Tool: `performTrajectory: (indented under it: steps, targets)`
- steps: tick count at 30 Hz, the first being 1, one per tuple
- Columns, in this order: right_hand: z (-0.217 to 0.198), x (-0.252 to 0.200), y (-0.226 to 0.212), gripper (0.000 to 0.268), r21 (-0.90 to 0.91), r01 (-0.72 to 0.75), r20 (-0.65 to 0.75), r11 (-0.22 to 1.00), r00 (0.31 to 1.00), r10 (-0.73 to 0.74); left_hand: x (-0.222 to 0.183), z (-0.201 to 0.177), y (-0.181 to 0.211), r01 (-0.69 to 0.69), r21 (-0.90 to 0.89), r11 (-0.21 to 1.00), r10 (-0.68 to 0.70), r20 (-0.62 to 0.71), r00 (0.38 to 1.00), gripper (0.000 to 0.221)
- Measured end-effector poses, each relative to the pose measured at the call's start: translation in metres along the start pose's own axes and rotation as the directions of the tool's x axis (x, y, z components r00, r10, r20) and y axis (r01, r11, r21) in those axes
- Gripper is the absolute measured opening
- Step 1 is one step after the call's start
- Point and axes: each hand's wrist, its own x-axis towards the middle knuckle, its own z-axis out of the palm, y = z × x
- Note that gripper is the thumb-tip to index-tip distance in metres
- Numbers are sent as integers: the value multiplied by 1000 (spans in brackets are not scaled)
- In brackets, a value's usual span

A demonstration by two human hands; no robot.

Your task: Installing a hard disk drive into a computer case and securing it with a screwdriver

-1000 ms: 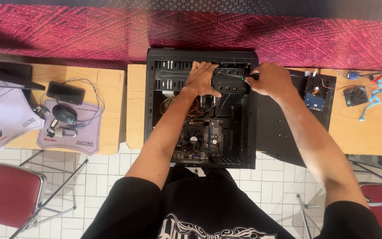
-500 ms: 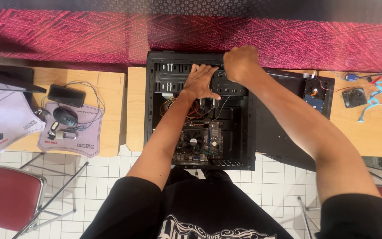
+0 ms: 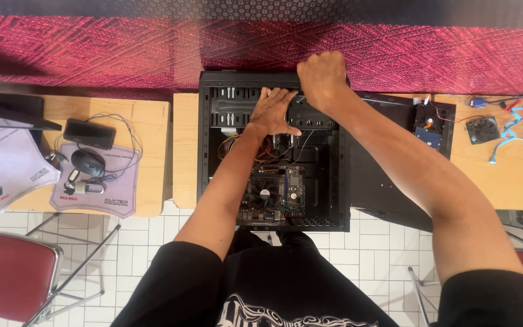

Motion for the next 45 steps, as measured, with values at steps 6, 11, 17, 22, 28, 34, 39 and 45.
performTrajectory:
  steps: [6,11,17,22,28,34,39,45]
  targets:
    - [16,2,-9,25,-59,-29,-103,998,994,23,0,1,-2,-12,41,999,13,-12,1000,122]
    - [8,6,-23,26,-25,-39,-101,999,994,36,1,3,-3,-48,28,998,50,-73,996,111]
    - [-19,4,3,23,213,-128,283,969,957,64,1,3,-1,-7,36,999,7,-6,1000,122]
    - [-10,-22,44,39,359,-176,277,916,958,76,-2,4,-3,-31,49,998,32,-37,999,125]
    - [64,-50,85,34,631,-190,188,752,978,90,-6,8,-9,-98,-88,991,86,-128,988,106]
    - [100,-94,90,33,859,-133,118,495,991,61,-6,4,-9,-118,-308,944,52,-214,975,64]
    - [121,-127,71,31,957,-169,147,237,983,108,-22,5,10,-202,-472,858,56,-304,951,34]
    - [149,-173,52,33,953,-277,269,120,960,80,-51,38,38,-263,-753,603,-37,-356,934,10]
